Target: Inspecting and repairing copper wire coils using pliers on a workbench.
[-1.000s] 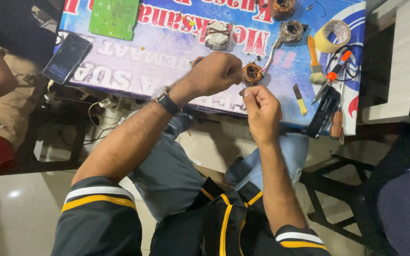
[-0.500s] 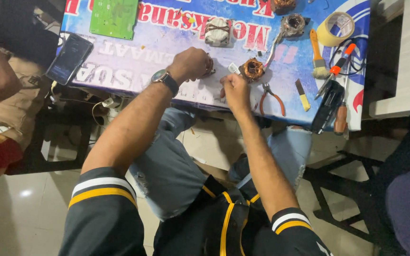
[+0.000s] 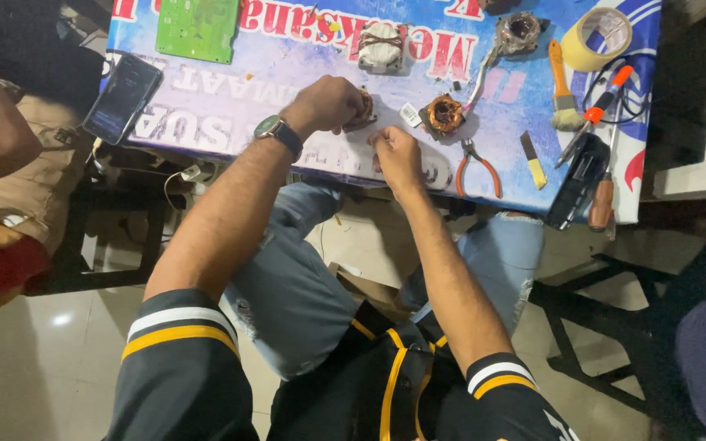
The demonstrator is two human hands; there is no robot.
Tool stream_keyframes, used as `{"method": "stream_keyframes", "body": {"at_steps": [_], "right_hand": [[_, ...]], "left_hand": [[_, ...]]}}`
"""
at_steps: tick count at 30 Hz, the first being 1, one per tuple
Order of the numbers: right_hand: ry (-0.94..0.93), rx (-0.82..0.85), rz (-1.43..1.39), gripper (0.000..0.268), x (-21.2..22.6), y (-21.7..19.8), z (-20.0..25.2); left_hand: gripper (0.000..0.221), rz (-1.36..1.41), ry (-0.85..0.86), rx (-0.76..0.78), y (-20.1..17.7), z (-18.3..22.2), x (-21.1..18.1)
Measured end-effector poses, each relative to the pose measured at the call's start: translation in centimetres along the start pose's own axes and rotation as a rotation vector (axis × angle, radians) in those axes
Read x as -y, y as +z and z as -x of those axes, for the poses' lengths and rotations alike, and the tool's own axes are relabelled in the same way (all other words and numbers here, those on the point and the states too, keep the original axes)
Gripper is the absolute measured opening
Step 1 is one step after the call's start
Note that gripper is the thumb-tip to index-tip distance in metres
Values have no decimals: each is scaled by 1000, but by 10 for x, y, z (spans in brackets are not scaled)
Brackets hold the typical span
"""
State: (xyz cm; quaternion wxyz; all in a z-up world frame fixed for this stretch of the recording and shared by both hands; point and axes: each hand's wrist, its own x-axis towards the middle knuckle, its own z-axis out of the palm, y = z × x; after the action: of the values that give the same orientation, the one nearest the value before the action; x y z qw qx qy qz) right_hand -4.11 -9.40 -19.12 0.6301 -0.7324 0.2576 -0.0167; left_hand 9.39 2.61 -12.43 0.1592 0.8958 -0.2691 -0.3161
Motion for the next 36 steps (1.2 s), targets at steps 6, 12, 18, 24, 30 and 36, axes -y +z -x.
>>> {"method": "stream_keyframes", "body": {"at_steps": [6,12,18,24,30,36], "right_hand": [[3,13,-58,16,-2,7,3],[24,6,13,18,18,4,18],[6,14,3,18,10,7,12],[2,8,-17,16,6,10,6],[21,-16,83,16,13,13,2],[-21,-30,214,16,18,16,-3]], "left_hand": [[29,-15,88,-19,-1,-4,10],[24,-15,85,-1,-1,-6,12],[28,-83,118,-15,0,-6,13],[28,-86,134,-25,1,-8,13],[22,-71,112,-39,2,-10,12],[16,-137,96,-61,10,-17,10]]}}
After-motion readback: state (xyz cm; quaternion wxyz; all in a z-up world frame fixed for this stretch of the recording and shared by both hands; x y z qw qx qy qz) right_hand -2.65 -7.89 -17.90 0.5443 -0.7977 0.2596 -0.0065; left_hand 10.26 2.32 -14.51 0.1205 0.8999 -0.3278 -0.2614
